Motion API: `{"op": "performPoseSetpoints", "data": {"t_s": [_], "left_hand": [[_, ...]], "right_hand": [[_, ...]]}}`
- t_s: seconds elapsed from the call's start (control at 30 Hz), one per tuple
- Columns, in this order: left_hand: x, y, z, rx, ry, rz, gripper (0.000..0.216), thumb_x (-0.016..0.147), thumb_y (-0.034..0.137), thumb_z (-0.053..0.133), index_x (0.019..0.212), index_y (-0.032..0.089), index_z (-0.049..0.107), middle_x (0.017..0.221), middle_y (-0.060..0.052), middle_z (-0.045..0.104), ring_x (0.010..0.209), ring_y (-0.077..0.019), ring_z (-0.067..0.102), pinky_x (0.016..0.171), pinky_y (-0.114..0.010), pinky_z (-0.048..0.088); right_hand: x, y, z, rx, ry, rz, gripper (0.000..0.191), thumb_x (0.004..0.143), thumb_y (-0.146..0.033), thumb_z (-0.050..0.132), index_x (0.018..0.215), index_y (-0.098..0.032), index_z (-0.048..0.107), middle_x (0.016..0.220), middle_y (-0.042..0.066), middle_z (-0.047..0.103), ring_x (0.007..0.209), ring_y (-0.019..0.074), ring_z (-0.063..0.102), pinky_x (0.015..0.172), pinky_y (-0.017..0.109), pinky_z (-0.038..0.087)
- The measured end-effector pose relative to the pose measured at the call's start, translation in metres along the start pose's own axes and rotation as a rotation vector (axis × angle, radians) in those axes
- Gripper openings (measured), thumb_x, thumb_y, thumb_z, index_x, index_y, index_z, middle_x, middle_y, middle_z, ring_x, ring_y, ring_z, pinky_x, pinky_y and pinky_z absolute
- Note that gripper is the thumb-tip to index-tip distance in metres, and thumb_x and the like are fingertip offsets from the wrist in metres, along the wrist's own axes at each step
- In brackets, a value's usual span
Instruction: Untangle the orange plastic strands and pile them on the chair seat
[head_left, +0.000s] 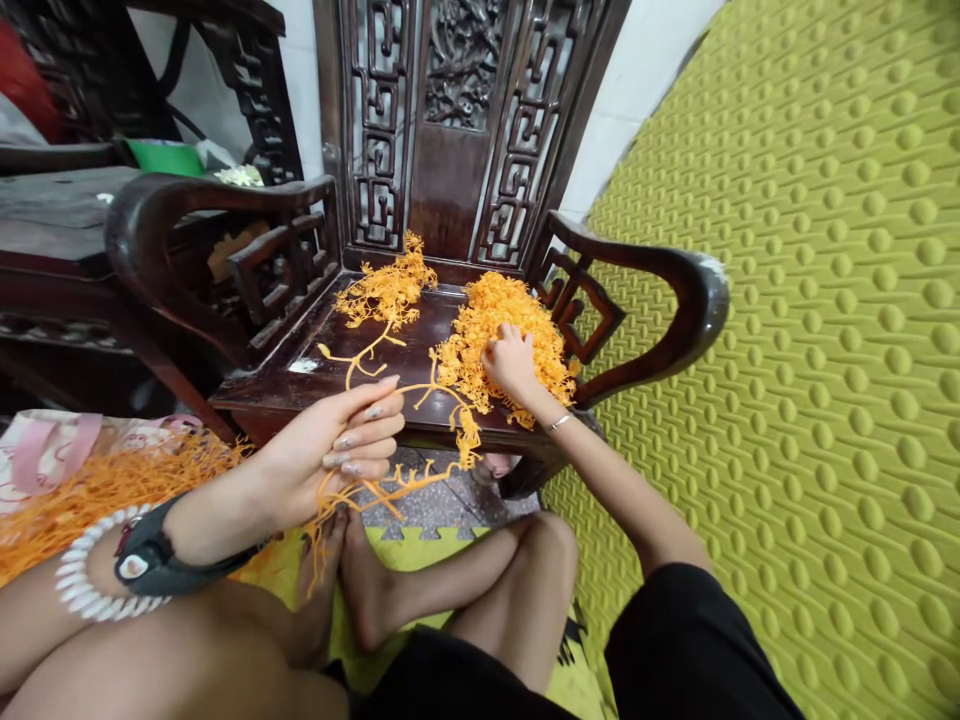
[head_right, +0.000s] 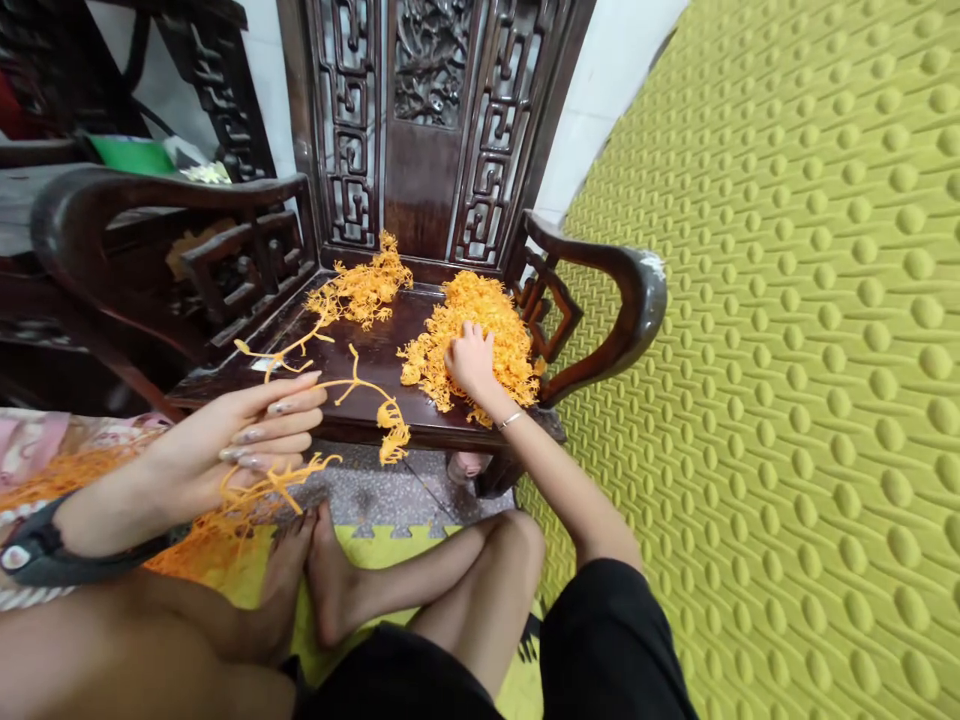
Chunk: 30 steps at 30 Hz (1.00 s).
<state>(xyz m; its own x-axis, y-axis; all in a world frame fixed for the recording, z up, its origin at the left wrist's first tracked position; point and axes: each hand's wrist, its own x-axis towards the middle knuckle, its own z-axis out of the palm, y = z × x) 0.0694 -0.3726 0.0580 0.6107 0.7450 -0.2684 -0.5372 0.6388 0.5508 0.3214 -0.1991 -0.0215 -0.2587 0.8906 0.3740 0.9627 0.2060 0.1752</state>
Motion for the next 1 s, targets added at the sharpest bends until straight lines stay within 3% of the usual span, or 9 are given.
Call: {"op": "performPoseSetpoints", "data": {"t_s": [0.1,0.27,0.33,0.43,0.63,0.73,0.87,0.93,1.0], "left_hand": [[0.002,-0.001,0.002,0.003,0.020,0.002,0.045,0.098,0.024,0.030,0.055,0.016,0.038,0.039,0.009,0.021,0.028,-0.0020,0.022,0.032,-0.011,0.027],[0.004,-0.002,0.005,-0.006,0.028,0.011,0.045,0.098,0.023,0.029,0.054,0.015,0.038,0.040,0.009,0.021,0.029,-0.0021,0.022,0.031,-0.011,0.027],[0.004,-0.002,0.006,0.001,0.023,0.010,0.047,0.098,0.023,0.029,0.053,0.015,0.039,0.040,0.009,0.019,0.029,-0.0024,0.019,0.031,-0.011,0.027],[0.003,-0.003,0.008,0.003,0.017,-0.006,0.048,0.098,0.024,0.029,0.052,0.014,0.041,0.040,0.009,0.017,0.030,-0.0026,0.014,0.031,-0.011,0.026],[0.006,-0.004,0.009,-0.010,0.037,-0.012,0.048,0.098,0.024,0.030,0.052,0.015,0.039,0.041,0.009,0.016,0.030,-0.0027,0.015,0.031,-0.012,0.025],[0.007,-0.003,0.008,-0.018,0.039,0.007,0.048,0.098,0.024,0.028,0.052,0.015,0.038,0.040,0.009,0.018,0.030,-0.0026,0.016,0.030,-0.012,0.024],[0.010,-0.003,0.007,-0.046,0.035,0.031,0.048,0.099,0.023,0.026,0.052,0.015,0.038,0.038,0.008,0.021,0.029,-0.0021,0.018,0.031,-0.011,0.024],[0.012,-0.005,0.007,-0.051,0.037,0.022,0.048,0.099,0.022,0.027,0.052,0.014,0.039,0.038,0.008,0.023,0.029,-0.0021,0.019,0.031,-0.011,0.024],[0.015,-0.008,0.007,-0.053,0.046,0.003,0.049,0.098,0.022,0.028,0.052,0.014,0.041,0.038,0.008,0.024,0.029,-0.0020,0.019,0.030,-0.011,0.024]], "right_hand": [[-0.004,0.004,-0.006,0.016,0.020,-0.002,0.036,0.090,-0.032,0.041,0.110,-0.014,0.064,0.114,0.019,0.056,0.102,0.0286,0.049,0.083,0.040,0.031],[-0.011,0.003,-0.012,0.015,0.044,-0.044,0.060,0.093,-0.046,0.034,0.141,-0.009,0.035,0.096,0.016,0.065,0.095,0.0280,0.051,0.095,0.046,0.024],[-0.013,0.000,-0.012,0.010,0.057,-0.057,0.059,0.094,-0.047,0.029,0.134,-0.006,0.045,0.099,0.018,0.064,0.101,0.0295,0.048,0.096,0.047,0.023],[-0.016,-0.002,-0.010,0.021,0.083,-0.043,0.058,0.094,-0.049,0.028,0.104,-0.009,0.068,0.109,0.021,0.058,0.108,0.0316,0.043,0.092,0.045,0.027],[-0.020,0.000,-0.010,0.137,0.174,-0.013,0.047,0.090,-0.050,0.039,0.089,-0.017,0.073,0.127,0.016,0.050,0.116,0.0323,0.039,0.095,0.047,0.027],[-0.029,-0.003,-0.019,0.532,0.308,0.000,0.044,0.089,-0.051,0.042,0.084,-0.017,0.070,0.116,0.014,0.058,0.113,0.0293,0.046,0.098,0.049,0.028],[-0.069,-0.025,-0.040,1.120,0.382,-0.106,0.059,0.088,-0.064,0.026,0.122,-0.023,0.051,0.113,0.011,0.059,0.103,0.0230,0.056,0.090,0.043,0.043],[-0.095,-0.044,-0.052,1.455,0.335,-0.181,0.079,0.075,-0.078,0.038,0.136,-0.027,0.034,0.124,0.012,0.053,0.109,0.0260,0.053,0.088,0.044,0.047],[-0.118,-0.065,-0.063,1.733,0.188,-0.174,0.096,0.061,-0.076,0.059,0.140,-0.031,0.025,0.133,0.012,0.045,0.111,0.0278,0.053,0.084,0.044,0.050]]}}
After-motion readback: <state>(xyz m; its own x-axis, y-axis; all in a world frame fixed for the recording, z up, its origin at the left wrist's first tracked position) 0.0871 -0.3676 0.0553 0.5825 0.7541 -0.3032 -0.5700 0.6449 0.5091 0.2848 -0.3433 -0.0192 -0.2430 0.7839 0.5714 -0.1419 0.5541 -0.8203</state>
